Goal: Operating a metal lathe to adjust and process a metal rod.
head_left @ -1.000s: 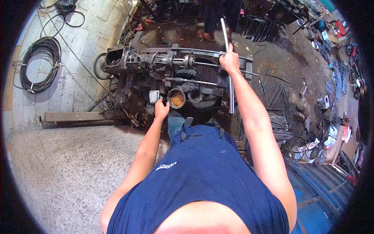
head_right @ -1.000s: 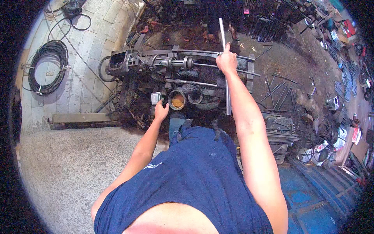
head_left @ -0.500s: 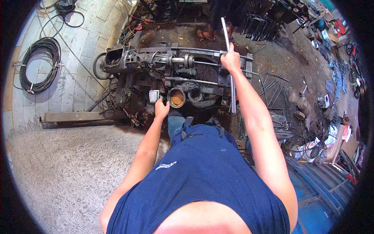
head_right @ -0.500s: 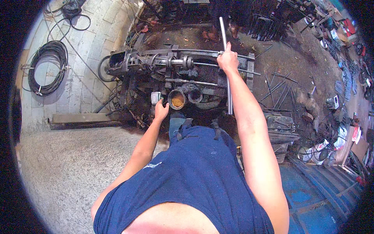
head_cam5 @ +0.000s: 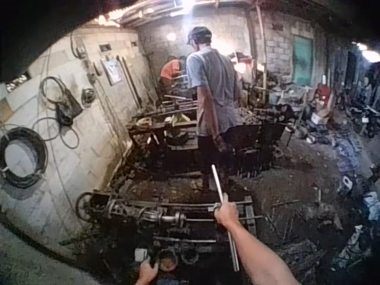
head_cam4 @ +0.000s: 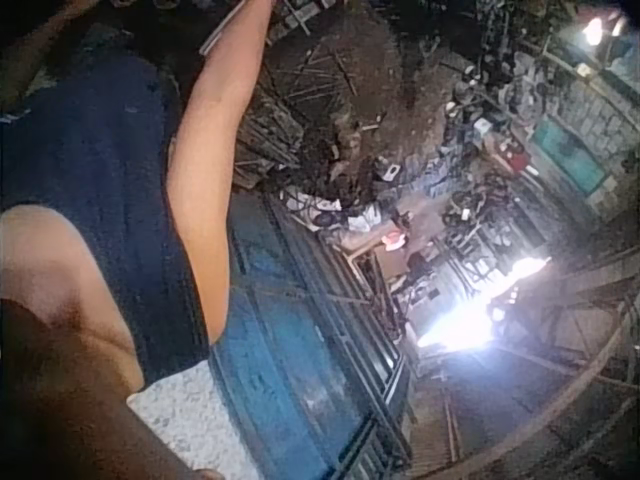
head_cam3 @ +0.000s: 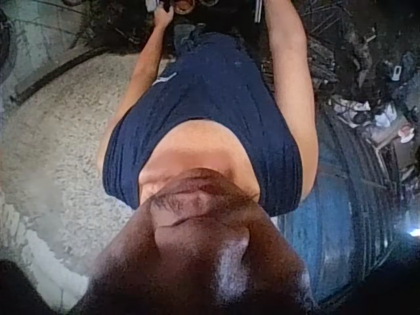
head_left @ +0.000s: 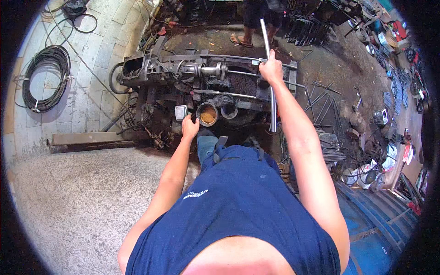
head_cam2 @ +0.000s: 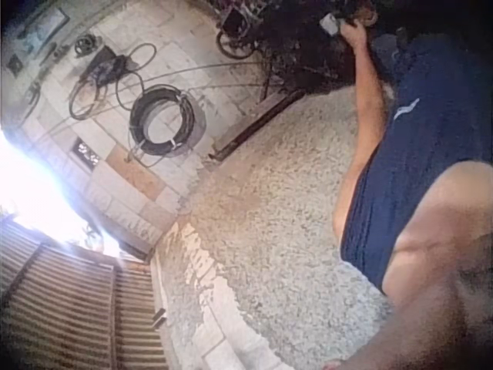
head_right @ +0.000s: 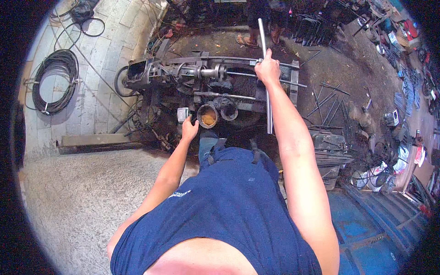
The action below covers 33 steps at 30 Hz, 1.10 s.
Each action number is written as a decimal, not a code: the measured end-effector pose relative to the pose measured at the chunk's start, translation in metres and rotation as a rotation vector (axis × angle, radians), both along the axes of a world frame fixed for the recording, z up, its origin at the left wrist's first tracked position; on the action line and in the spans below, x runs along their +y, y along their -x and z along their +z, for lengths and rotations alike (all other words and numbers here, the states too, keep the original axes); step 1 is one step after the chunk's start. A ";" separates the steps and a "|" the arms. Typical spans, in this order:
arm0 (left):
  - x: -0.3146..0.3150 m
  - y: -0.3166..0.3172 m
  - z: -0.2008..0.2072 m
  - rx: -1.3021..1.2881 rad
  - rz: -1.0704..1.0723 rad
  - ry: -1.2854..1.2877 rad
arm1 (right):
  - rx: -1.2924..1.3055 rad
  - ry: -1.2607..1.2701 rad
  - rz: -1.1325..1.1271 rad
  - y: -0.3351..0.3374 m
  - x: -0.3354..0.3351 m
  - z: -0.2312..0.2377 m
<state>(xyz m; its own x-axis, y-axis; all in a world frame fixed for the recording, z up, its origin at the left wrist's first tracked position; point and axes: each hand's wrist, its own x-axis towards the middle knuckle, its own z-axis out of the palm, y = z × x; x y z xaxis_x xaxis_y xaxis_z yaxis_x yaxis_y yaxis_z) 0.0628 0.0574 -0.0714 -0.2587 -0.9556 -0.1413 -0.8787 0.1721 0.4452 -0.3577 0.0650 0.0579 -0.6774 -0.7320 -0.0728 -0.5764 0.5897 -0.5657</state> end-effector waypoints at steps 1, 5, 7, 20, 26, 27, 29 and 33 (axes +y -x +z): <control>0.000 -0.001 0.000 -0.001 0.001 0.000 | 0.001 -0.007 -0.007 -0.001 0.000 0.002; 0.000 -0.003 -0.001 0.001 0.012 0.006 | -0.001 -0.018 0.003 -0.004 0.000 0.008; 0.000 0.000 0.001 -0.002 0.018 -0.008 | -0.016 -0.043 -0.011 -0.002 0.002 0.008; 0.002 -0.001 0.001 -0.012 0.041 -0.040 | 0.012 0.001 -0.005 0.002 0.000 -0.001; 0.002 0.001 -0.001 -0.014 0.033 -0.025 | 0.055 0.037 0.002 0.005 0.000 -0.009; 0.002 0.001 -0.001 -0.012 0.031 -0.019 | 0.057 0.040 0.005 0.006 0.000 -0.009; 0.002 -0.001 -0.001 -0.006 0.035 -0.025 | 0.059 0.043 0.010 0.005 0.000 -0.008; 0.002 0.001 0.000 -0.001 0.031 -0.029 | 0.034 0.040 -0.011 0.005 0.000 -0.006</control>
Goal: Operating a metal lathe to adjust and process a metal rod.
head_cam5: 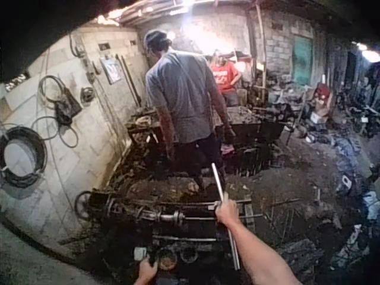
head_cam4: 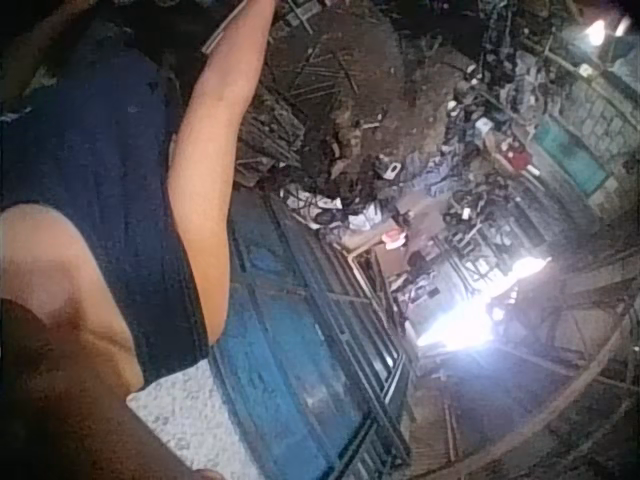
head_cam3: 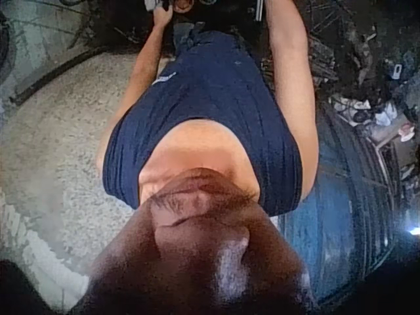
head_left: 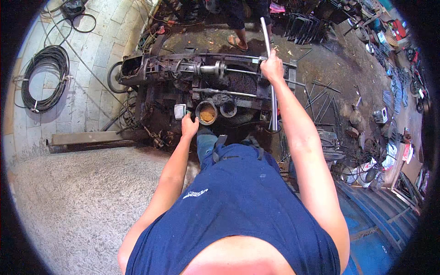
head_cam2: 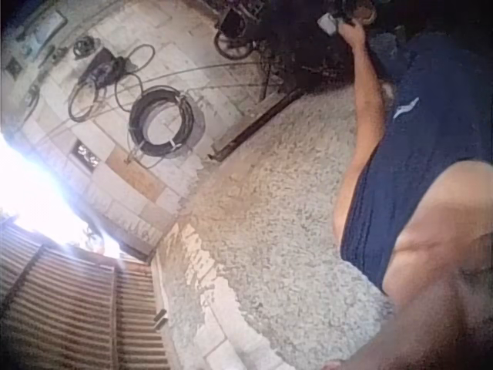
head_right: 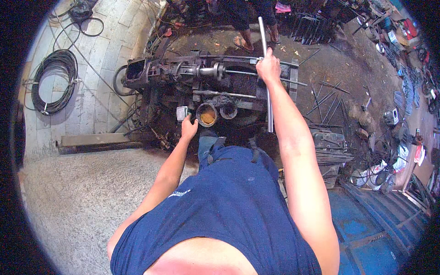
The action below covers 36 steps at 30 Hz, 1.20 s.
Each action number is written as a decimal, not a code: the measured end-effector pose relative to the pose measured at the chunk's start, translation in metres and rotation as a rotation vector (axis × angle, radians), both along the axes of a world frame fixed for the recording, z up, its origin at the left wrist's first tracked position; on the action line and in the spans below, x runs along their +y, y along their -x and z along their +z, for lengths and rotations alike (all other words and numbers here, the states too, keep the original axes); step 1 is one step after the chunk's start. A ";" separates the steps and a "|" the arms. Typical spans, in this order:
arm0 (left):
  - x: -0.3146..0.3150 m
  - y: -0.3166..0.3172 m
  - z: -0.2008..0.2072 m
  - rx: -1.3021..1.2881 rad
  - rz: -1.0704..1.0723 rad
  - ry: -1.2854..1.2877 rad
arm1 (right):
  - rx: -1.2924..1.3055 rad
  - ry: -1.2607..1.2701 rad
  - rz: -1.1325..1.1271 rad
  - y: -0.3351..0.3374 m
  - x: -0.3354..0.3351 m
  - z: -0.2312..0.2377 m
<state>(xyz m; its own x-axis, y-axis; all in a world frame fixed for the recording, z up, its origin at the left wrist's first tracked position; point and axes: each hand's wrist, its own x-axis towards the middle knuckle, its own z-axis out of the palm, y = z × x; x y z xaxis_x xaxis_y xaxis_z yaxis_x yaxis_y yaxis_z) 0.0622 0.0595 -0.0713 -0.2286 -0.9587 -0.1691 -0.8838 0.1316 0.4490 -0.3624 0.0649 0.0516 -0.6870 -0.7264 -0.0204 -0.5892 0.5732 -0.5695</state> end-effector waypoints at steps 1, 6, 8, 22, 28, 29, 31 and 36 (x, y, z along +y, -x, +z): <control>0.000 0.001 0.001 0.000 -0.001 -0.001 | 0.002 0.000 -0.004 0.000 0.000 -0.001; 0.001 -0.001 -0.001 -0.003 -0.009 0.021 | 0.000 -0.011 0.009 0.002 0.002 -0.001; 0.001 -0.002 -0.003 -0.002 -0.009 0.020 | 0.000 -0.008 0.013 0.003 0.003 -0.003; 0.000 0.000 -0.001 0.004 -0.008 0.030 | 0.010 -0.001 0.010 0.003 0.002 -0.001; 0.002 0.003 0.004 -0.001 0.010 -0.007 | 0.033 -0.012 0.006 0.006 0.005 -0.003; 0.003 0.004 0.005 -0.006 0.009 -0.014 | 0.034 -0.014 0.002 0.007 0.006 -0.005; 0.003 0.005 0.006 -0.012 0.011 -0.019 | 0.034 -0.030 -0.003 0.007 0.005 -0.005; -0.001 0.000 0.003 -0.005 -0.009 -0.017 | 0.030 -0.021 0.009 0.006 0.000 -0.005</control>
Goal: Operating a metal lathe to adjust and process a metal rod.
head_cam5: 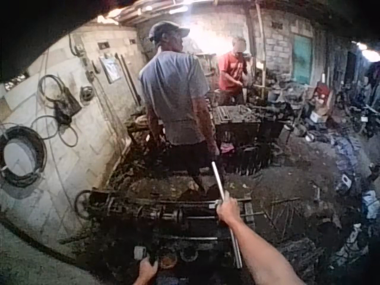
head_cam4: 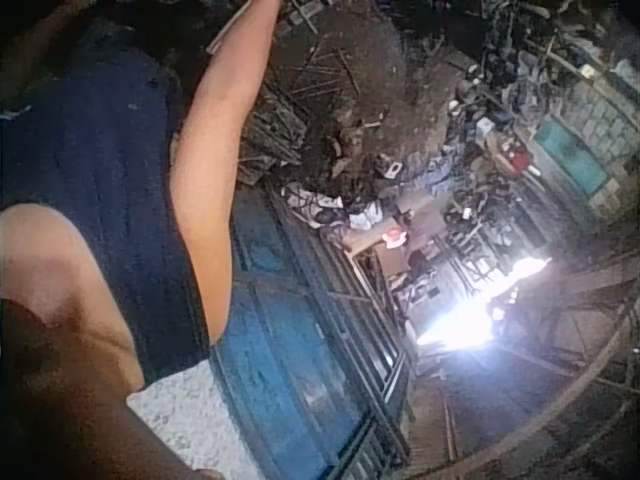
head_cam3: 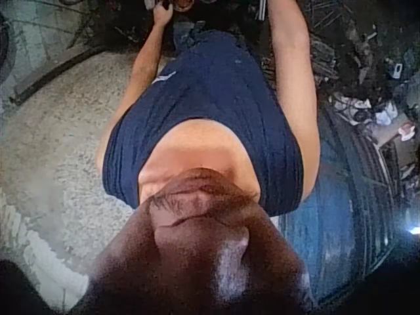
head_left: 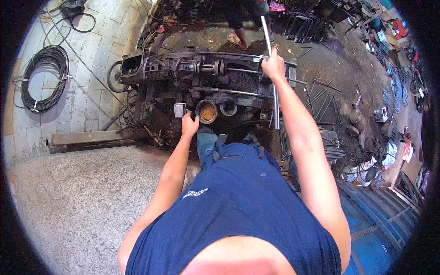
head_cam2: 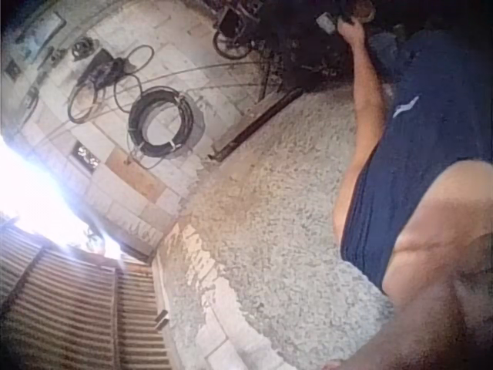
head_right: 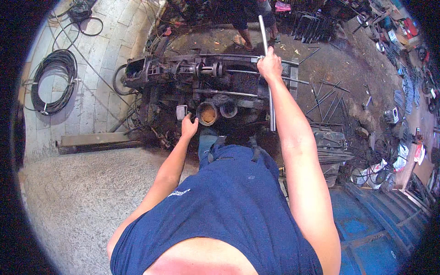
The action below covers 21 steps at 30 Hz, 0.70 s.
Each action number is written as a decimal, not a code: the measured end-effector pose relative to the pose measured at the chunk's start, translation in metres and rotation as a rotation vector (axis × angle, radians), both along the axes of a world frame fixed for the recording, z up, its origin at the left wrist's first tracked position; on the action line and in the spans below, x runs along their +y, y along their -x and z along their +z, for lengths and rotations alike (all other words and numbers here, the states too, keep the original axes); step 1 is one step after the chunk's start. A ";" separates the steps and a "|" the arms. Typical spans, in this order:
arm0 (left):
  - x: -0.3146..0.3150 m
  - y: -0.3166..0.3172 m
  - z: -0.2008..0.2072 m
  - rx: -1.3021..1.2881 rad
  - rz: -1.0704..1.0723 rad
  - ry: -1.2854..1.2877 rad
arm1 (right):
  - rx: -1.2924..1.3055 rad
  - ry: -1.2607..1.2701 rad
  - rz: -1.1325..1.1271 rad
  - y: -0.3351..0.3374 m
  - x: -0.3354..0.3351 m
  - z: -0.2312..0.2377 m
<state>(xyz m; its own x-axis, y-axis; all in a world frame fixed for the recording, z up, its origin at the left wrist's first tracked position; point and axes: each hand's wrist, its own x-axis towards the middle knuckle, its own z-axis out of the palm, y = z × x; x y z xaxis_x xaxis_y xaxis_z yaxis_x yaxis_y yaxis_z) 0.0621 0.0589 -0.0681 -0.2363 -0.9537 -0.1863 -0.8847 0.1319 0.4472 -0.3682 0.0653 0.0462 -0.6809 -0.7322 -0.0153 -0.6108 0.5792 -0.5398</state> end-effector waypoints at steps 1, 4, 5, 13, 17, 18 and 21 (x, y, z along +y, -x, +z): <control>0.000 0.000 -0.001 -0.001 0.000 -0.001 | -0.004 0.013 0.005 0.001 0.000 -0.002; -0.003 0.004 0.002 -0.004 0.000 0.023 | 0.048 0.345 -0.030 0.007 0.005 -0.017; -0.004 0.005 0.003 0.007 -0.002 0.021 | -0.115 0.481 -0.095 0.012 0.007 -0.023; -0.087 0.062 0.044 0.333 -0.007 0.165 | -0.827 0.900 -0.471 0.038 0.040 -0.097; -0.155 0.117 0.056 0.531 -0.082 0.206 | -1.053 0.900 -0.359 0.061 0.042 -0.105; -0.169 0.131 0.054 0.568 -0.094 0.169 | -1.094 0.890 -0.340 0.065 0.040 -0.111; -0.215 0.146 0.033 0.634 -0.124 0.181 | -1.224 0.936 -0.274 0.051 0.018 -0.104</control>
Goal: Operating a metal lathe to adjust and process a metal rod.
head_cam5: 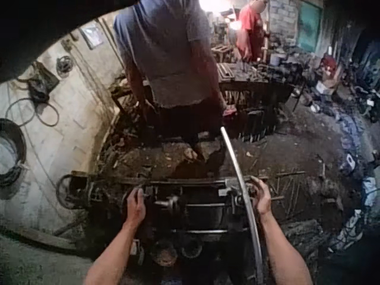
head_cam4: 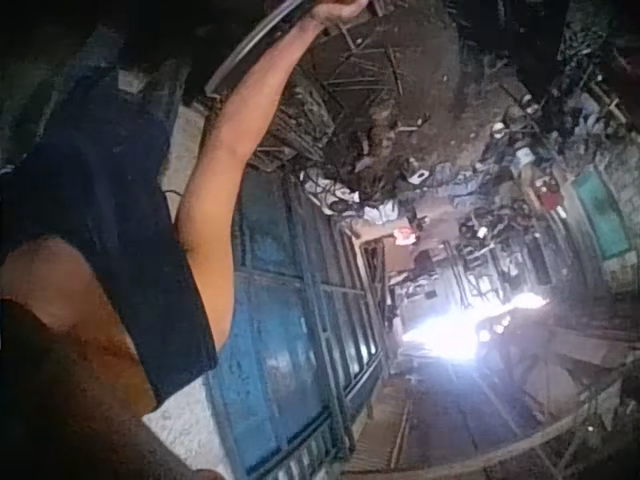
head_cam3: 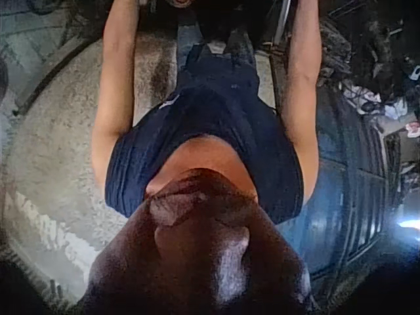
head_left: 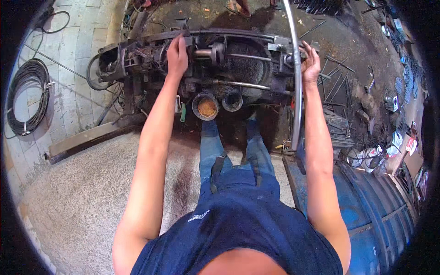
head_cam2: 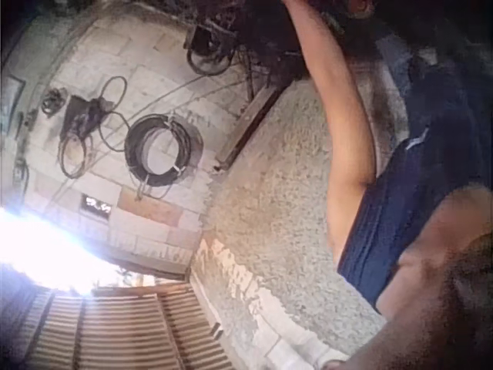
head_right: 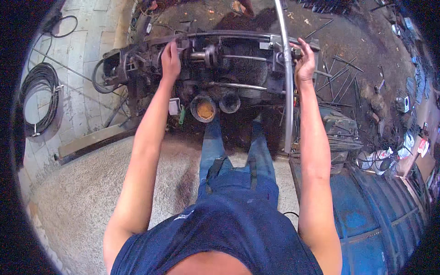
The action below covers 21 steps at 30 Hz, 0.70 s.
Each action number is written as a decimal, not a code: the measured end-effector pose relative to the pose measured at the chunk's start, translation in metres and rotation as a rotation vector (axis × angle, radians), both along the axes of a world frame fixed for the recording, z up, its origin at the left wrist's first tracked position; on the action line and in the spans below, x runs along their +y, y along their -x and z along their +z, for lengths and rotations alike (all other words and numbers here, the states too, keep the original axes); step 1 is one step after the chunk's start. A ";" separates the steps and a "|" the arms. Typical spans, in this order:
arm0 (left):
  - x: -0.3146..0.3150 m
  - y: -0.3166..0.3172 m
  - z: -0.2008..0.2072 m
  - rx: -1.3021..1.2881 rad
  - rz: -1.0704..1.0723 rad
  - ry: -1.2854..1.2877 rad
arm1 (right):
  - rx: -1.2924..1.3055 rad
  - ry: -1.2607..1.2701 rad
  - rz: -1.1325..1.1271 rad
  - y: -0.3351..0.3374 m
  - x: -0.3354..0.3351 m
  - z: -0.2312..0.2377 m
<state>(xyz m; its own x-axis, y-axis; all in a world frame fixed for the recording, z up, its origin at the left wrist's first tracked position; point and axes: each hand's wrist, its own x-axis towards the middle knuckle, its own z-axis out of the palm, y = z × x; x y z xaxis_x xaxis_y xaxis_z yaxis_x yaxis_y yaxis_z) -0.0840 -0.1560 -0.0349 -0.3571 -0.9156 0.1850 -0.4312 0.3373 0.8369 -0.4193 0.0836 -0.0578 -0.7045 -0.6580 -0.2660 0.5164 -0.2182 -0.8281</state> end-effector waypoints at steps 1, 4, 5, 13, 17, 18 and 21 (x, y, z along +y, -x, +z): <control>-0.012 0.007 -0.007 0.012 -0.033 0.034 | 0.049 0.038 0.016 -0.001 -0.008 -0.001; -0.024 0.022 -0.025 0.035 -0.064 0.039 | 0.084 -0.037 0.083 -0.006 -0.006 0.001; -0.025 0.026 -0.029 0.046 -0.058 0.026 | 0.032 -0.006 0.100 -0.004 -0.006 -0.001; -0.021 0.026 -0.044 0.088 -0.139 -0.001 | 0.070 -0.001 0.162 -0.006 -0.012 -0.012; -0.021 0.023 -0.039 0.090 -0.139 0.048 | 0.088 -0.064 0.118 -0.016 -0.019 -0.003; -0.022 0.024 -0.041 0.088 -0.134 0.043 | 0.085 -0.068 0.124 -0.017 -0.019 -0.005; -0.023 0.025 -0.043 0.106 -0.125 0.173 | 0.080 -0.033 0.114 -0.013 -0.018 -0.015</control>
